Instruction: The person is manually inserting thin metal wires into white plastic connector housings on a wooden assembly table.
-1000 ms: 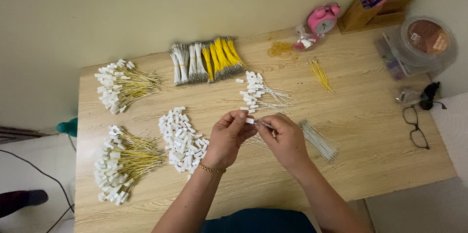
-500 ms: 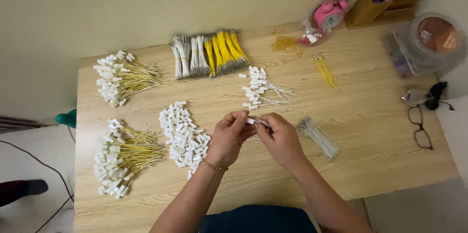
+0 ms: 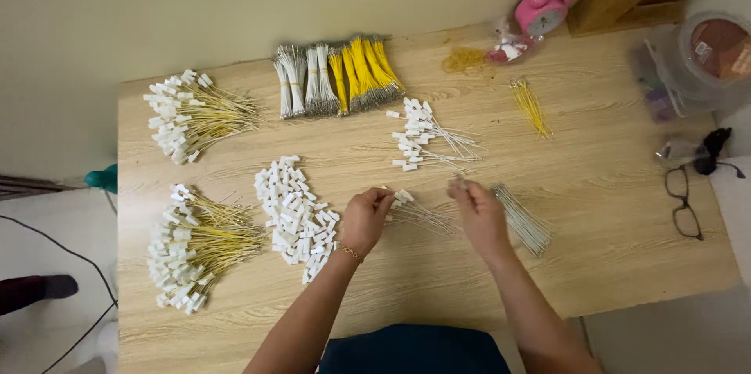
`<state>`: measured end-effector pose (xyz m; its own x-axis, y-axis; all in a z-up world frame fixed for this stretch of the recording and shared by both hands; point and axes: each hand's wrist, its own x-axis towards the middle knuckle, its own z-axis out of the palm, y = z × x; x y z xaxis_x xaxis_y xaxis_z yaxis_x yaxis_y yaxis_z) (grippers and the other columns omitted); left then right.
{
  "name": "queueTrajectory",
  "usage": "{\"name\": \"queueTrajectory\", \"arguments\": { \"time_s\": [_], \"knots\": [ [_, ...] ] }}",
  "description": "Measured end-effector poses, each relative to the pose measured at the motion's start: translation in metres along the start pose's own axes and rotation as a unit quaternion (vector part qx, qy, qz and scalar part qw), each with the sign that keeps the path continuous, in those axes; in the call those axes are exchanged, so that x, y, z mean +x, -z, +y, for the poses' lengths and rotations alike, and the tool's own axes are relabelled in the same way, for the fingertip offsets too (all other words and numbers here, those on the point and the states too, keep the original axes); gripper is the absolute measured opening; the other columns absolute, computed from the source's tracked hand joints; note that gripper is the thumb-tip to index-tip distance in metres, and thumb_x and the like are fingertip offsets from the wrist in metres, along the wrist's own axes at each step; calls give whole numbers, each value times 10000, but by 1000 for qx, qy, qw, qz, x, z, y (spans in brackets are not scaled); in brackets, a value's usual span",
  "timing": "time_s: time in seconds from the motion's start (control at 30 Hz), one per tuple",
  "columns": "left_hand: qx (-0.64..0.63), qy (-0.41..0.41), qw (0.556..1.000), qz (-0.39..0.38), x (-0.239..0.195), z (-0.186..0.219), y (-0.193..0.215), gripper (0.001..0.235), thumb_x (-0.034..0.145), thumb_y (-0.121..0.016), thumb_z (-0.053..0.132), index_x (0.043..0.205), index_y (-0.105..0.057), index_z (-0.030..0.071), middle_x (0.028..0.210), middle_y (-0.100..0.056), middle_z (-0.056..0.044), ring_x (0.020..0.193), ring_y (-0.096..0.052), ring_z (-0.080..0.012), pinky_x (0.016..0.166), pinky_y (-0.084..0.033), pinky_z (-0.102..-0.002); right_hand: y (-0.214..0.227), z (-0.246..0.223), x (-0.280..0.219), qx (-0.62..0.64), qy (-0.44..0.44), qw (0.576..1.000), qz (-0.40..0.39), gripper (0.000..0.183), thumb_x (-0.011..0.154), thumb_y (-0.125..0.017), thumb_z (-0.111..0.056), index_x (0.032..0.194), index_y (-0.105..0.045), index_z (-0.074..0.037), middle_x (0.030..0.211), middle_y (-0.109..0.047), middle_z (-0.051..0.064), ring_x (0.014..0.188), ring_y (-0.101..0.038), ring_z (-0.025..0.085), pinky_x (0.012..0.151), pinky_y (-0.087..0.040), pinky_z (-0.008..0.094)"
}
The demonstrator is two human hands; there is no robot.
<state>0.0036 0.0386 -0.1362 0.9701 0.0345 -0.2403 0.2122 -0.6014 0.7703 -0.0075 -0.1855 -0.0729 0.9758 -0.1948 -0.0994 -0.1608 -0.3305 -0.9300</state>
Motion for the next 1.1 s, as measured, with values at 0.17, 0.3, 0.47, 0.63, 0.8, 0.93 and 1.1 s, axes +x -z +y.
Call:
{"name": "queueTrajectory", "arguments": {
  "time_s": [0.17,0.3,0.47,0.63,0.8,0.93,1.1],
  "knots": [
    [96,-176,978,59,10,-28,13,35,894,-766,225,924,-784,218,895,-773,0,933,-713,-248,778,-586,-376,14,-4,3,77,-22,997,2,204,1056,-609,-159,1188,-721,-52,844,-734,104,677,-635,129,676,-556,277],
    [283,-191,934,109,23,-70,35,277,770,-850,357,1020,-776,265,935,-724,14,883,-704,-245,711,-601,-389,13,3,2,118,17,993,-4,235,1054,-590,-172,1231,-548,-22,719,-690,108,450,-515,96,461,-429,226],
    [432,-98,896,-24,8,-65,67,358,766,-762,559,1058,-754,352,1072,-698,56,1095,-628,-235,941,-474,-442,4,-6,-2,146,-17,989,-29,86,997,-663,-107,1042,-634,-40,640,-614,66,427,-505,82,404,-420,207],
    [473,-132,870,50,19,-109,47,183,819,-677,483,822,-748,314,843,-706,63,919,-661,-202,829,-450,-409,-9,-11,-6,150,-52,985,-60,137,916,-756,-99,995,-701,0,638,-562,63,466,-516,102,410,-445,230],
    [463,-101,880,25,18,-86,58,180,879,-662,513,888,-741,352,847,-691,108,932,-662,-163,911,-421,-406,-15,-21,-9,243,-100,962,-70,128,914,-747,-71,1027,-710,-26,663,-574,46,460,-455,36,380,-362,162],
    [260,-36,965,-6,-1,18,96,259,967,-653,477,1094,-760,278,929,-715,-8,855,-751,-271,762,-584,-413,-10,-38,-12,257,-126,956,-57,153,892,-784,-79,1015,-711,-24,670,-501,5,457,-423,20,366,-343,150],
    [-402,74,910,-67,-17,81,89,275,1035,-590,158,1221,-689,-19,934,-588,-69,751,-763,-262,761,-642,-343,-9,-53,-17,242,-109,962,-68,128,895,-778,-90,990,-725,-22,677,-511,-2,516,-454,27,391,-352,150]
  ]
}}
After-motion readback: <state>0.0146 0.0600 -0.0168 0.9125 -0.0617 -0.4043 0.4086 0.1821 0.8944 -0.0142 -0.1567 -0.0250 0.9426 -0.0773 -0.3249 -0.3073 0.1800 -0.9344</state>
